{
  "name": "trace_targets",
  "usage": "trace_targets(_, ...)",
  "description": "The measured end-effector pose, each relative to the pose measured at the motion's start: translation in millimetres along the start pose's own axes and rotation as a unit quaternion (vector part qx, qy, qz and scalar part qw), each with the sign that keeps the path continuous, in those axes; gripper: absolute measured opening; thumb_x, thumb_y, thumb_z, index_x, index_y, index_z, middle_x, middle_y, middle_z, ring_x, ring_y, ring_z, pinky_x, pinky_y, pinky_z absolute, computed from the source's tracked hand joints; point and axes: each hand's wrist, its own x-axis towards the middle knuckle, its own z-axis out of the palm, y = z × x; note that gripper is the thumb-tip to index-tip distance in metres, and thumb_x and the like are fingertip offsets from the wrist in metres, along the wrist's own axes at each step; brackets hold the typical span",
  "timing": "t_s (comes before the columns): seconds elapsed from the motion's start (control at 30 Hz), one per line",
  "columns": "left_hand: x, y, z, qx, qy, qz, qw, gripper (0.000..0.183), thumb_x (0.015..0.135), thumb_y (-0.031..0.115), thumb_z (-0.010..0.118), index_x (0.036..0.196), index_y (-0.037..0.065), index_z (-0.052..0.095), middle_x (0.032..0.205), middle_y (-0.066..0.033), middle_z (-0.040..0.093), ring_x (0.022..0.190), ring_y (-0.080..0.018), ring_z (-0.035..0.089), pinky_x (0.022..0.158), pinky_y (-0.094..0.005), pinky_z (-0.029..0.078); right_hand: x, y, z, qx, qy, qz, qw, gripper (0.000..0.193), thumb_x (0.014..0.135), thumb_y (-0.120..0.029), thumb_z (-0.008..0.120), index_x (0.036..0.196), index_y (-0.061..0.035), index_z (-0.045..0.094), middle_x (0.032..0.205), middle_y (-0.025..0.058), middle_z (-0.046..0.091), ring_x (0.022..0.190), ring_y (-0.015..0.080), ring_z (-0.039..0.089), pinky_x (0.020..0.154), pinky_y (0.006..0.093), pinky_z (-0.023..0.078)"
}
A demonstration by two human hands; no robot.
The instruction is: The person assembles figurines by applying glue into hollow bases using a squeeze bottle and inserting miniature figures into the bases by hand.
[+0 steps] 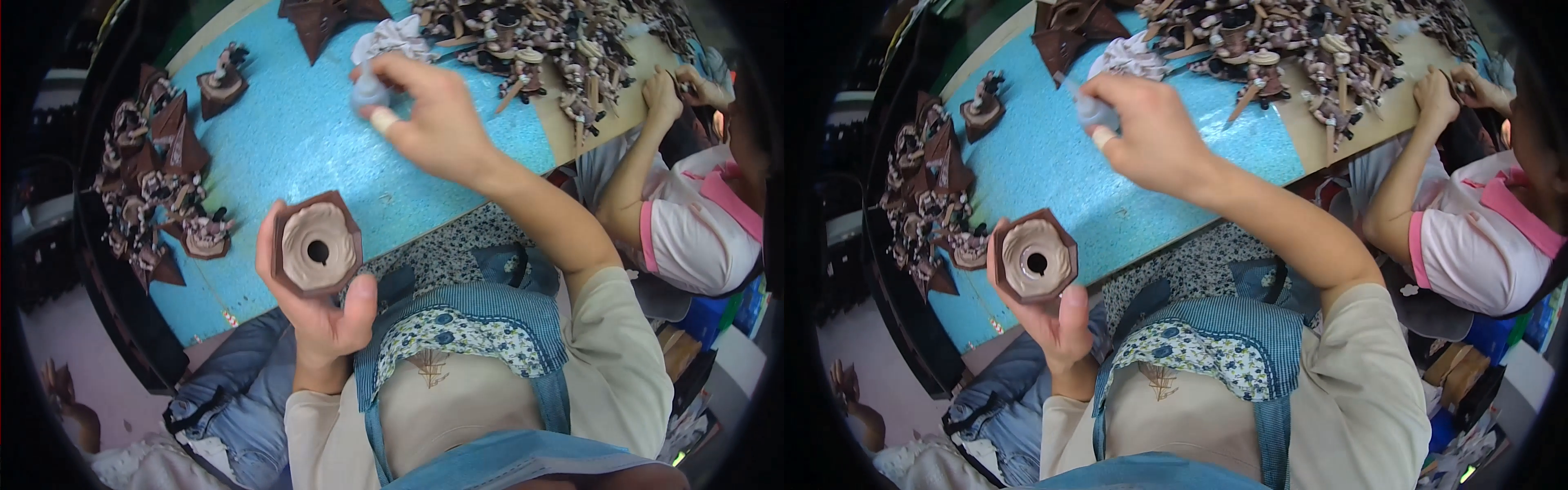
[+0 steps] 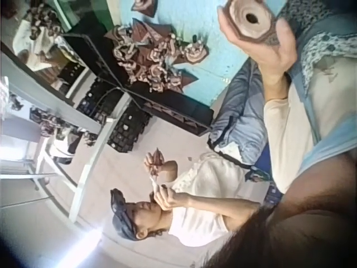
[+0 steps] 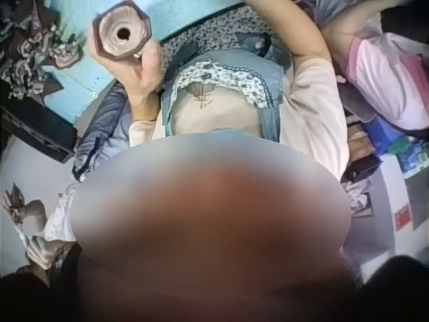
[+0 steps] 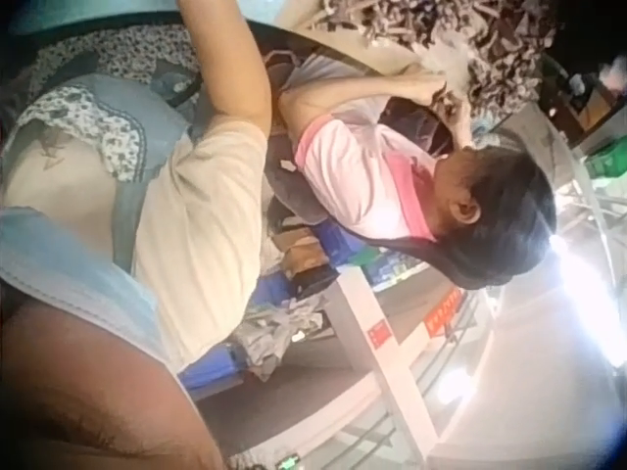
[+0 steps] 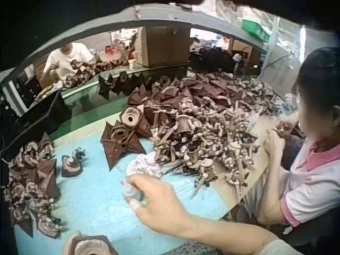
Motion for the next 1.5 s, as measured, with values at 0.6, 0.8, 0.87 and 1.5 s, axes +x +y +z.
trace_targets(0.6,14.3,-14.6,61.8,-0.001,0.051,0.146,0.988,0.070,0.067,-0.004,0.076,0.117,0.006,0.028,0.128,-0.0261,0.040,0.115,-0.0281,0.050,0.092,-0.0341,0.047,-49.8,15.5,-79.1,-0.381,0.190,-0.005,0.905,0.045,0.071,-0.017,0.076,0.109,-0.0018,0.057,0.093,0.0109,0.058,0.090,0.0276,0.051,0.079,0.0392,0.039)
trace_targets(0.8,19.3,-22.7,69.4,-0.002,0.091,0.186,0.978,0.077,0.065,0.002,0.083,0.115,0.007,0.024,0.126,-0.0243,0.040,0.119,-0.0298,0.049,0.095,-0.0361,0.047,-84.1,15.0,-55.1,-0.195,0.120,-0.089,0.969,0.042,0.064,-0.006,0.079,0.101,-0.0033,0.058,0.089,0.0101,0.053,0.077,0.0288,0.051,0.070,0.0362,0.044)
trace_targets(0.87,19.2,-23.6,68.9,0.000,0.106,0.182,0.977,0.078,0.065,0.003,0.083,0.115,0.008,0.024,0.126,-0.0238,0.040,0.119,-0.0302,0.049,0.095,-0.0364,0.048,-94.3,14.3,-45.2,-0.213,0.048,-0.146,0.965,0.042,0.064,-0.006,0.078,0.100,-0.0037,0.059,0.091,0.0112,0.052,0.078,0.0295,0.051,0.070,0.0357,0.044)
trace_targets(1.5,1.7,-30.4,22.2,-0.406,-0.021,-0.174,0.897,0.077,0.073,0.005,0.072,0.135,-0.004,0.028,0.126,-0.0129,0.045,0.117,-0.0219,0.047,0.100,-0.0352,0.038,-80.5,-10.9,-72.0,-0.061,-0.188,0.126,0.972,0.036,0.079,-0.002,0.067,0.112,0.0009,0.052,0.099,0.0116,0.053,0.094,0.0225,0.053,0.085,0.0319,0.043)
